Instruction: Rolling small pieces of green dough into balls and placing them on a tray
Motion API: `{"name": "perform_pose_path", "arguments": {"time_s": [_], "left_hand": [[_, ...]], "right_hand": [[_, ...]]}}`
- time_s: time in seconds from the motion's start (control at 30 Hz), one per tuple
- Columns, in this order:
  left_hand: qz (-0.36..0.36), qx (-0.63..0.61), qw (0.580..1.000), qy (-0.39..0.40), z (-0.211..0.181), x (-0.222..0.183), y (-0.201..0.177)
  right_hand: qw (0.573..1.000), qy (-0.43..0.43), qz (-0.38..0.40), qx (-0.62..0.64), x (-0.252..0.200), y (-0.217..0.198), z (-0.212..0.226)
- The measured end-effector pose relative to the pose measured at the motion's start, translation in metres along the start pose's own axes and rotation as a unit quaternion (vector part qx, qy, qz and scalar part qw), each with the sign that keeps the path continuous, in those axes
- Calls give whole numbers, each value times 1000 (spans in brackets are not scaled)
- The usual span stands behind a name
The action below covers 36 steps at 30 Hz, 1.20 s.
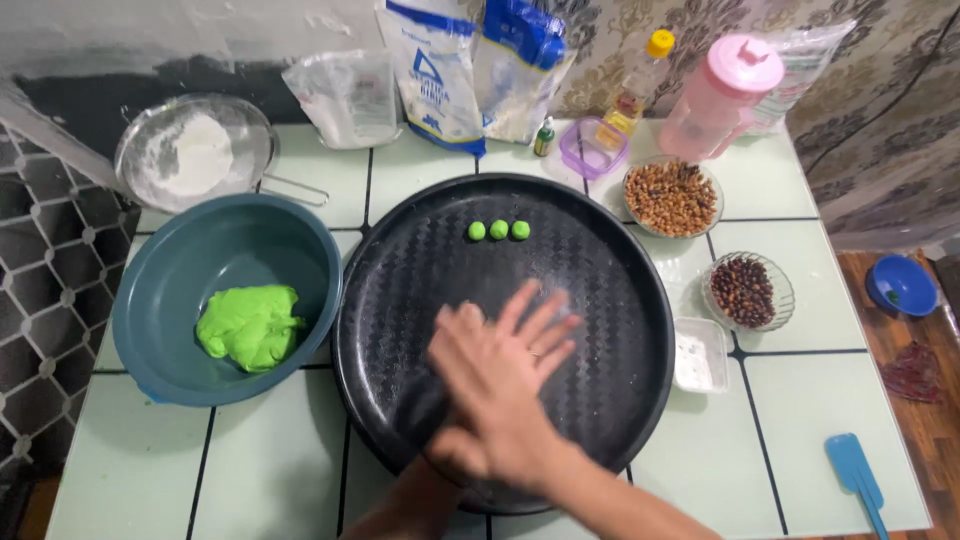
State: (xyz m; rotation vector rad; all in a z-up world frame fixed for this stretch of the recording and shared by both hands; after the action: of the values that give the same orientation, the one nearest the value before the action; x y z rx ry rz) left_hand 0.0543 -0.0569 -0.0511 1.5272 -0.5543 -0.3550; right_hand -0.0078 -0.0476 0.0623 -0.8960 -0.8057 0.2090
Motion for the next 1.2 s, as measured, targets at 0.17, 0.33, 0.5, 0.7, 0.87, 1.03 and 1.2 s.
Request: {"name": "perform_pose_path", "arguments": {"time_s": [0.17,0.33,0.5,0.7,0.87,1.03,1.2], "left_hand": [[-22,89,993,77,5,-19,-22],[-202,-47,976,-60,46,-27,-63],[-133,60,988,49,1,-23,-48],[-7,-106,994,-23,28,-24,-47],[-75,24,996,44,16,-30,-30],[-366,99,923,-58,39,-28,-43],[-216,1,976,5,-1,-7,-90]], "right_hand": [[994,-29,57,94,-12,16,-28],[989,9,23,148,-6,-1,-9],[987,-48,33,148,-31,14,-16],[990,5,-26,141,-18,-6,4],[992,0,25,125,-25,5,-21],[993,25,16,117,-23,1,-14],[987,47,85,129,-31,19,-32]]}}
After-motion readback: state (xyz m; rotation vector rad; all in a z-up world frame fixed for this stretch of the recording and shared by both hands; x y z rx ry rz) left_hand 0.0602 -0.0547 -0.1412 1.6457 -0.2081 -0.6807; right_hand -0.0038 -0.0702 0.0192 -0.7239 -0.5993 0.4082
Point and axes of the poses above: each hand's wrist, its own x-axis towards the middle knuckle, its own y-axis out of the palm, z = x × y, the point moved 7 cm from there along x, towards the middle knuckle, and after that the axes turned 11 degrees about -x, right-handed, at the moved point
